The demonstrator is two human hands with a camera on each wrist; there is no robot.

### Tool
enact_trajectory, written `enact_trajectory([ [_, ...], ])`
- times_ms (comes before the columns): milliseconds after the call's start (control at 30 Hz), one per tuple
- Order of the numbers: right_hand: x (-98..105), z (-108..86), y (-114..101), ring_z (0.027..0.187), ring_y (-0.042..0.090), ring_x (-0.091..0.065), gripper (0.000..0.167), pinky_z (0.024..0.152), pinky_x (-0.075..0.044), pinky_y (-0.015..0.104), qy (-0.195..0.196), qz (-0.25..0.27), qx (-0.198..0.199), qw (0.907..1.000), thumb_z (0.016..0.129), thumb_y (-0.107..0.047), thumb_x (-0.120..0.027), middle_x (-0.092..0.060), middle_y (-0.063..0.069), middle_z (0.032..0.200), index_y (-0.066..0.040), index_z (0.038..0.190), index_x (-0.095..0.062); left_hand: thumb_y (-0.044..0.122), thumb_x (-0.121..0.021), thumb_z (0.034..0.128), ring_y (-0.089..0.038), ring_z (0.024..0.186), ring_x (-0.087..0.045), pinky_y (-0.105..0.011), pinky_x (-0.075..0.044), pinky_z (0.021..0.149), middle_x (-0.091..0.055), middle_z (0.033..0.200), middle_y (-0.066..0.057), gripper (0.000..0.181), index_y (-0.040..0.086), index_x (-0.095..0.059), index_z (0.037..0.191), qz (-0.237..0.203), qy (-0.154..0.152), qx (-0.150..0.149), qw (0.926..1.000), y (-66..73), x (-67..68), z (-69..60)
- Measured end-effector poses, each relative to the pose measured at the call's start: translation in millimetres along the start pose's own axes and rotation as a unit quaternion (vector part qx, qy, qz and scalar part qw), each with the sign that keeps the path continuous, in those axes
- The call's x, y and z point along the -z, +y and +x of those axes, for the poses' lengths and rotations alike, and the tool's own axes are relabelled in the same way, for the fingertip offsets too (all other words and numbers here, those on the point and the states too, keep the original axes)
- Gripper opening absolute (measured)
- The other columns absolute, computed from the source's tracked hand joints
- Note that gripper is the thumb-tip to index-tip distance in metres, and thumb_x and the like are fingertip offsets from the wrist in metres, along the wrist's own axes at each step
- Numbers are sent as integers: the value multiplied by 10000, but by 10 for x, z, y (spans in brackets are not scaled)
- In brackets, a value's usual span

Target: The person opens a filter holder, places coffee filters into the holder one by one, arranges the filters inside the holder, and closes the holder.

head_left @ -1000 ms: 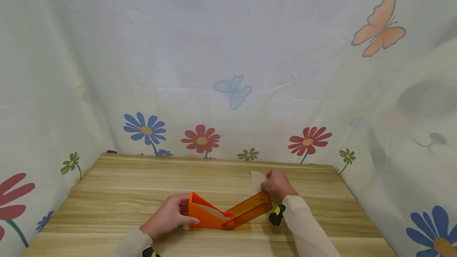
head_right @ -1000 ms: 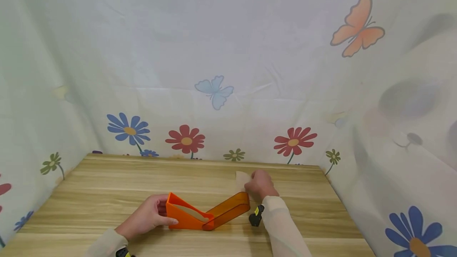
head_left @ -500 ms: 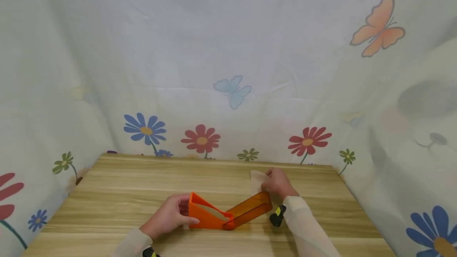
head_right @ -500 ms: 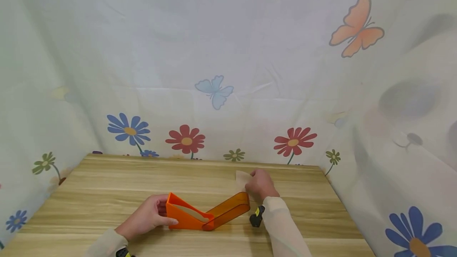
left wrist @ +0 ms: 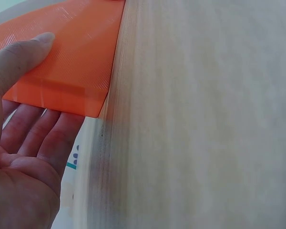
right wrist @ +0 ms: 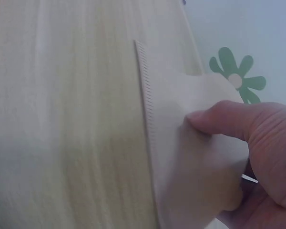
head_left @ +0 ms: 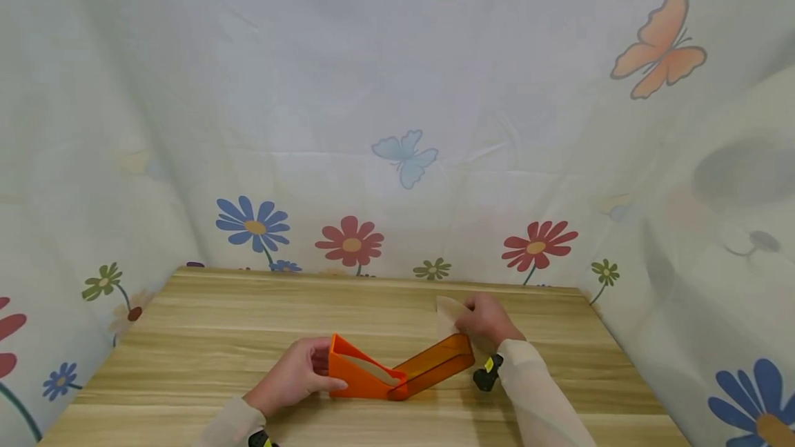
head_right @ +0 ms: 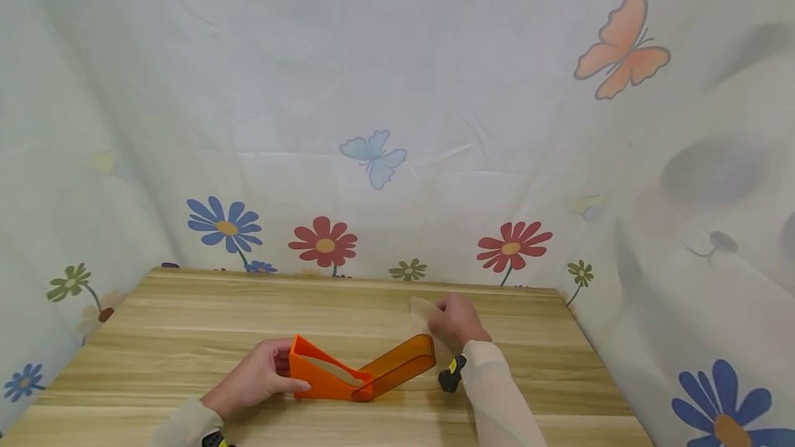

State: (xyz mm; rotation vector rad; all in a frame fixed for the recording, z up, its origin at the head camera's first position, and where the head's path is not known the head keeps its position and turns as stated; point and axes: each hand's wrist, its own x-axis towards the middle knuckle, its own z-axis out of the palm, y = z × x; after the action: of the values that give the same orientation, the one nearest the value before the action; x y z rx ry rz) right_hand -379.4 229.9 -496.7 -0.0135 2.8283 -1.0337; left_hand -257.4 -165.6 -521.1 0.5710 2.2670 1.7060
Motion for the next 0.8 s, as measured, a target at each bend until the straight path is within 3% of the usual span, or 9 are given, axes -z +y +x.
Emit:
enact_trajectory([
  [300,218,-50,-52,510,159,-381,411,508,-292,275,-517,-267,497,9971,864,-257,-801,-368,-49,528,-99,583,-548,350,-887,800,-218,1023,-730,-214,-586,866,-762,1168,-34,498,165,-704,1224,-17,-18,-80,10000,-12,-7,2],
  [600,416,-193,-212,567,135,-344,476,541,-267,272,-788,186,1004,9917,850,-360,-840,-348,-61,566,-69,622,-540,333,-892,794,-198,1010,-730,-250,-595,886,-763,1165,-33,505,153,-704,1226,2,31,16,10000,28,-8,-5],
  [800,465,-286,-309,631,162,-421,378,561,-323,280,-747,252,1138,9904,859,-365,-836,-458,-37,605,-45,705,-704,320,-888,800,-185,1000,-732,-276,-601,892,-763,1167,-47,508,129,-700,1231,17,49,-9,10000,43,-18,-5],
])
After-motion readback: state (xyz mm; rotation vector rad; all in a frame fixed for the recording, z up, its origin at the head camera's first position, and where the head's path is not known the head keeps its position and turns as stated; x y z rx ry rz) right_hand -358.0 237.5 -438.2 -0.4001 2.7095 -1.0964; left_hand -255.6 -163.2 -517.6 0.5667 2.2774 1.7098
